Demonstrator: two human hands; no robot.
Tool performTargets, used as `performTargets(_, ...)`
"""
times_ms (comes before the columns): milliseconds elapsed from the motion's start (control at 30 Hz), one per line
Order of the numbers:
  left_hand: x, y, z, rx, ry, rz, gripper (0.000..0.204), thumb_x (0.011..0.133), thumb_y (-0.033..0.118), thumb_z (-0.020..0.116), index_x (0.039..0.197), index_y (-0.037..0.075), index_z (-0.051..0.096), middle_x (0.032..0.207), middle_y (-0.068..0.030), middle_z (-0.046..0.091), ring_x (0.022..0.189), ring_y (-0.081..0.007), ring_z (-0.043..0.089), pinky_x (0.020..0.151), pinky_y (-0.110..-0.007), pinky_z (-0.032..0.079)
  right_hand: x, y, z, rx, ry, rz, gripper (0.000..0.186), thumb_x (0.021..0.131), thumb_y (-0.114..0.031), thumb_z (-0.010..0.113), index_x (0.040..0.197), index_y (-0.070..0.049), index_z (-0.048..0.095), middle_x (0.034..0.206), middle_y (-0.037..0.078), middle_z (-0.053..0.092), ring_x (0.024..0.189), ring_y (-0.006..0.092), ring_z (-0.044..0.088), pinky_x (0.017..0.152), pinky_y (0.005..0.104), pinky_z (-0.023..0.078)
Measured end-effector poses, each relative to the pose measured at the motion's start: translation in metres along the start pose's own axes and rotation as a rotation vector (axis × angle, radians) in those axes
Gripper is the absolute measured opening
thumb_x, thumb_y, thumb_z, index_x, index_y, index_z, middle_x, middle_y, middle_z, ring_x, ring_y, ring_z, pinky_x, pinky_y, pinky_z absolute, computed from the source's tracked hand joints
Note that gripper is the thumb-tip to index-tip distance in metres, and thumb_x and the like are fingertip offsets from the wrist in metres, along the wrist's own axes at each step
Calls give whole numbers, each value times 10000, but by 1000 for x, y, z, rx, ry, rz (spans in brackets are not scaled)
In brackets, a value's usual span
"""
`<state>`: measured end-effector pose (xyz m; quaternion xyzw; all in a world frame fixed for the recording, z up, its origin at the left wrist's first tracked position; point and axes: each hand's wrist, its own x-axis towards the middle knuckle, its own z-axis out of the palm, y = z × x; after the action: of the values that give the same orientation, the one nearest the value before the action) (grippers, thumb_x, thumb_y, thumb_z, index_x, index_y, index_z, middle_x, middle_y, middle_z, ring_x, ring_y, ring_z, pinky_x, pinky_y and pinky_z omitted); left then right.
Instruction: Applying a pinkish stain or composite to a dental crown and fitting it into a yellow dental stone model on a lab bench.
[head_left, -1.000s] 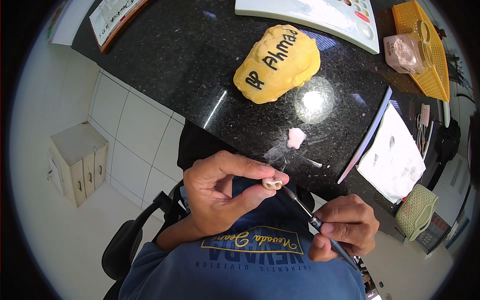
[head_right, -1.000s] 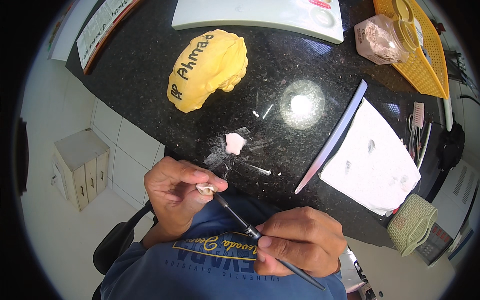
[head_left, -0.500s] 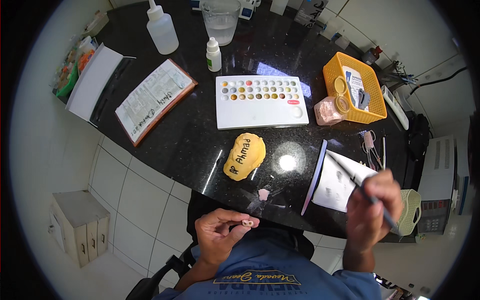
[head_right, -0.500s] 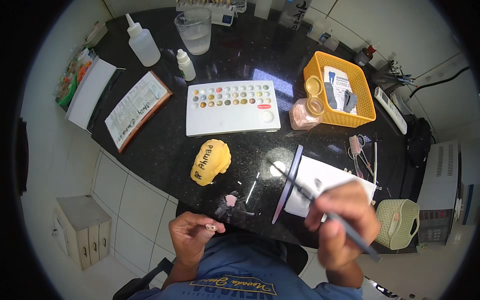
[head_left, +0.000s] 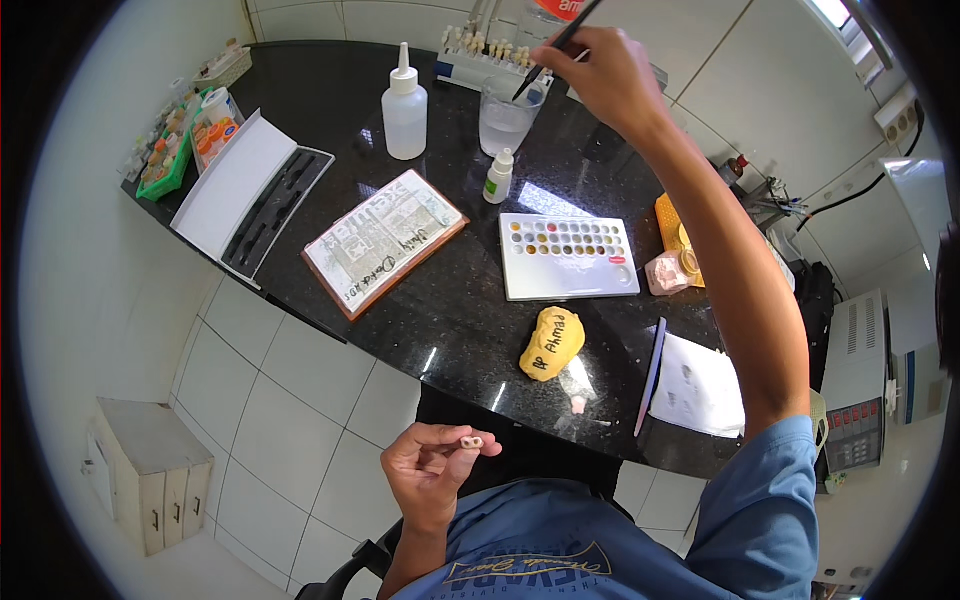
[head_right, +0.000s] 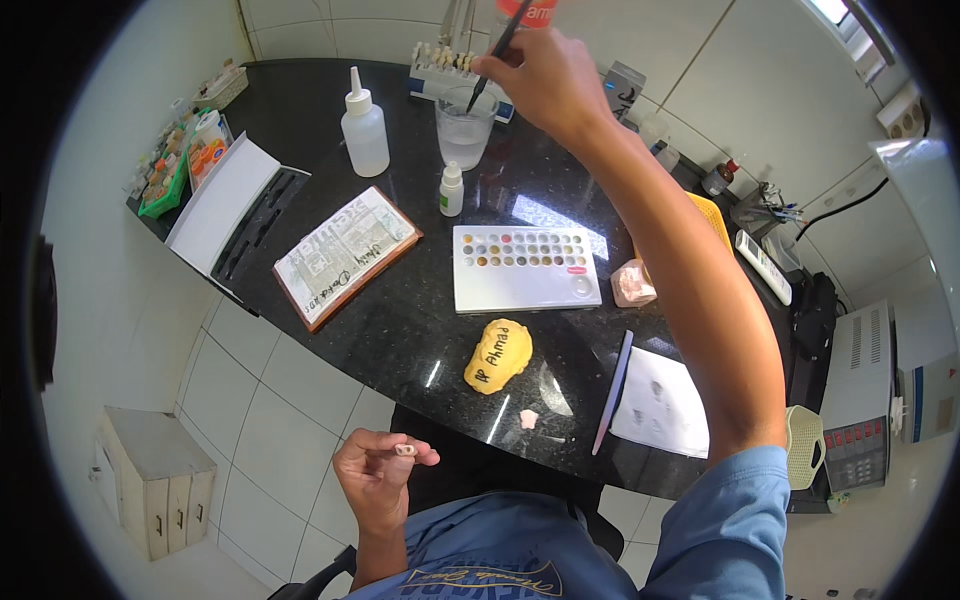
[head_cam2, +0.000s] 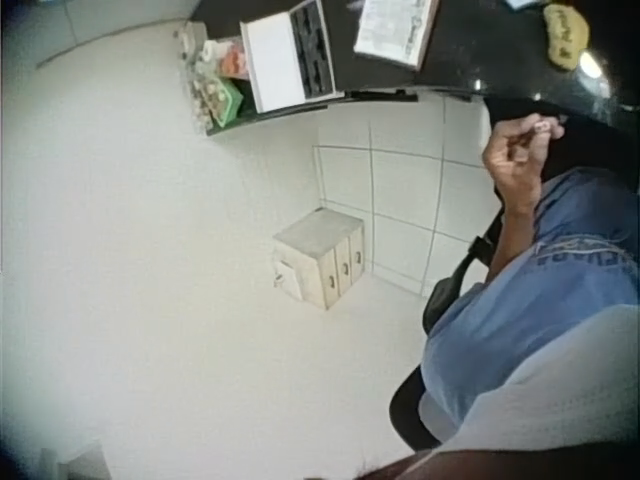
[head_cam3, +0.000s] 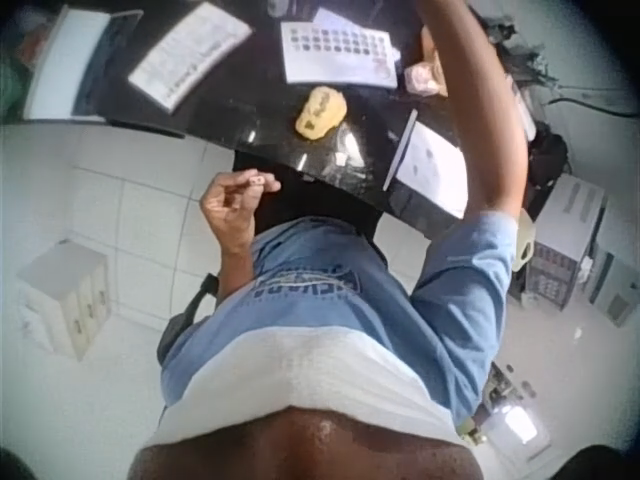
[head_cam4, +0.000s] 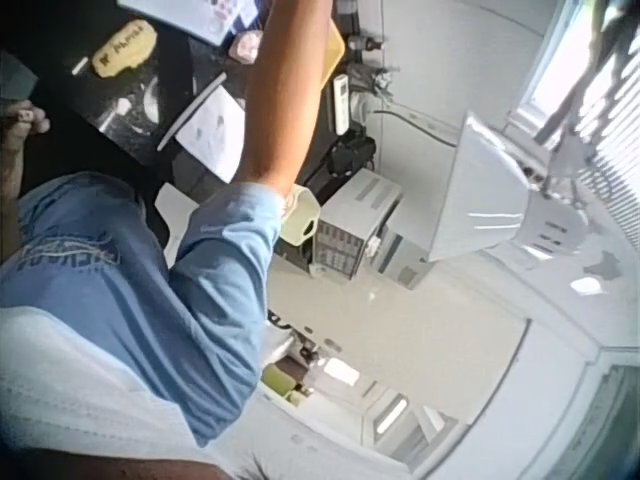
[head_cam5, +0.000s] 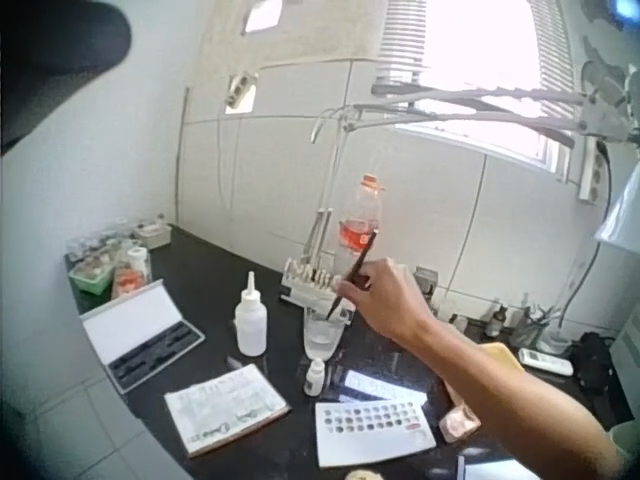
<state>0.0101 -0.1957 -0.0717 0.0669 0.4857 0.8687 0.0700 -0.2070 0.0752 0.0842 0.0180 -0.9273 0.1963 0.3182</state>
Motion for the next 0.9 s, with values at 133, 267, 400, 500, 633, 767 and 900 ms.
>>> performTargets(133,4,-1,-4,8,0,-32,98,800,-21,632,881,-12,576,748,-165,656,661,-214,664,641,-339,573,4,13,18,-219,-126,-61,337,789,-345,665,894,-26,701,721,122,656,610,215,617,621,342,477)
performTargets(267,8,2,-2,80,50,-63,108,789,-36,602,887,-11,565,706,-150,632,622,-210,642,620,-324,552,-20,-24,-15,-43,66,-96,242,768,-214,685,816,23,675,744,135,668,643,245,644,621,338,498)
performTargets(400,2,0,-4,113,16,-13,104,793,-27,589,890,-16,552,718,-127,618,637,-199,631,640,-334,557,-96,-65,-99,288,-22,114,205,800,-159,651,913,10,674,844,144,670,614,149,613,586,242,499)
performTargets(500,2,-8,5,121,-77,-23,103,805,-9,602,896,-11,554,709,-126,629,650,-196,635,671,-345,559,-187,-42,-131,192,213,14,165,809,-94,668,836,34,568,711,79,588,613,104,571,554,219,466)
performTargets(633,-8,-13,22,166,-219,-46,133,798,12,644,894,-15,557,696,-147,637,649,-201,649,651,-337,565,-305,-31,-156,204,181,409,128,771,24,656,859,45,566,754,92,615,651,105,601,584,209,477)
performTargets(767,-28,-29,45,150,-334,-142,153,771,-10,671,880,-38,569,707,-176,641,642,-222,663,605,-333,576,-353,-19,-147,105,92,410,171,718,51,669,884,30,636,808,128,651,636,159,621,579,218,474)
performTargets(900,-42,-35,66,138,-277,-276,143,771,-62,638,907,-68,591,751,-190,653,707,-240,677,658,-332,578,-354,-15,-149,81,-49,439,190,692,50,675,877,25,636,765,128,637,609,166,605,544,228,459)
